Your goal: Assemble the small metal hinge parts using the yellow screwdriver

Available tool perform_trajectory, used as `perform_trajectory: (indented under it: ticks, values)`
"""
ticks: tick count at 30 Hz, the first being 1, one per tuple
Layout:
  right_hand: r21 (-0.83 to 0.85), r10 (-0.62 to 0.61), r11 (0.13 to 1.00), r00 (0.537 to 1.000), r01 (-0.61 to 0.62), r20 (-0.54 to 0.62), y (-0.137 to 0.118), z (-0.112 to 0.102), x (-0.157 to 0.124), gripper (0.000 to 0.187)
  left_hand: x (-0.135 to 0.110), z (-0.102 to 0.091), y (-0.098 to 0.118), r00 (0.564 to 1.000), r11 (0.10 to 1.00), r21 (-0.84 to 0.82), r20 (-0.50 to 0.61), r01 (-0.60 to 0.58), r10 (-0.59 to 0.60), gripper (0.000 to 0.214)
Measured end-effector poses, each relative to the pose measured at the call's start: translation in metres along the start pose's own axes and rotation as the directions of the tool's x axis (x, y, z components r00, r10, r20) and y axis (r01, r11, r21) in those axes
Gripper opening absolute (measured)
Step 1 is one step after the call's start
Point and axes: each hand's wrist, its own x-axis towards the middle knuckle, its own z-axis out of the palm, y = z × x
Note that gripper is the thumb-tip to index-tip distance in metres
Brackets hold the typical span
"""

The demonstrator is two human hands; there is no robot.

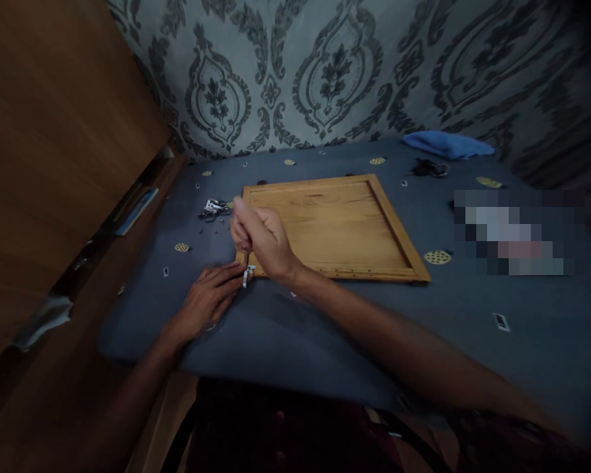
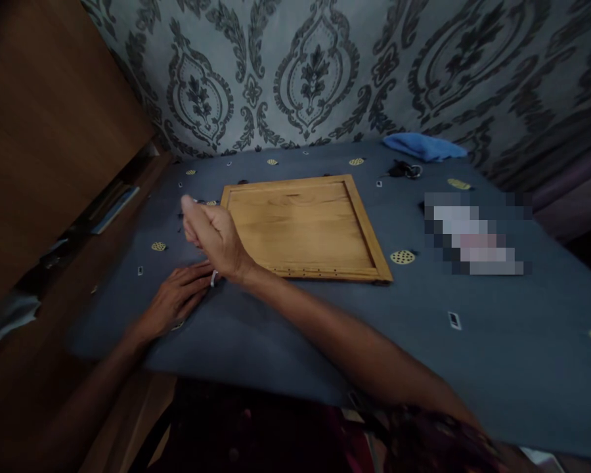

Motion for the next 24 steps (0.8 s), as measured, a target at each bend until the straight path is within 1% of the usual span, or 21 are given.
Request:
perform_trajectory:
  ticks: [2, 4, 7, 9, 15, 20, 24]
  values:
    - [0.041, -0.023, 0.999, 0.997, 0.026, -0.077, -0.004, -0.002, 0.002, 0.069, 0.000, -0.001, 0.000, 1.000, 1.000, -0.002, 0.016, 0.008, -0.008, 0.041]
    - [0.058, -0.008, 0.998, 0.995, 0.014, -0.099, -0.005, -0.004, 0.004, 0.069, 0.000, -0.001, 0.000, 1.000, 1.000, -0.002, 0.026, 0.016, -0.016, 0.042]
    - [0.051, 0.041, 0.998, 0.995, -0.036, -0.092, -0.002, -0.006, 0.004, 0.068, 0.000, -0.001, 0.000, 0.999, 1.000, 0.009, 0.030, 0.014, -0.014, 0.042]
    - [0.050, 0.052, 0.998, 0.995, -0.048, -0.083, 0.001, -0.006, 0.003, 0.069, 0.000, -0.001, -0.001, 0.999, 1.000, 0.011, 0.030, 0.011, -0.012, 0.043]
    - [0.061, 0.049, 0.997, 0.997, -0.046, -0.061, 0.008, -0.006, 0.001, 0.069, 0.000, -0.003, 0.000, 0.998, 1.000, 0.012, 0.054, 0.016, -0.017, 0.042]
    - [0.073, 0.024, 0.997, 0.998, -0.020, -0.057, 0.011, -0.006, 0.001, 0.067, 0.000, -0.003, 0.000, 0.999, 1.000, 0.016, 0.047, 0.014, -0.014, 0.040]
    - [0.041, 0.027, 0.999, 0.998, -0.025, -0.060, 0.010, -0.006, 0.000, 0.068, 0.000, -0.001, -0.001, 0.999, 1.000, 0.013, 0.034, 0.005, -0.006, 0.040]
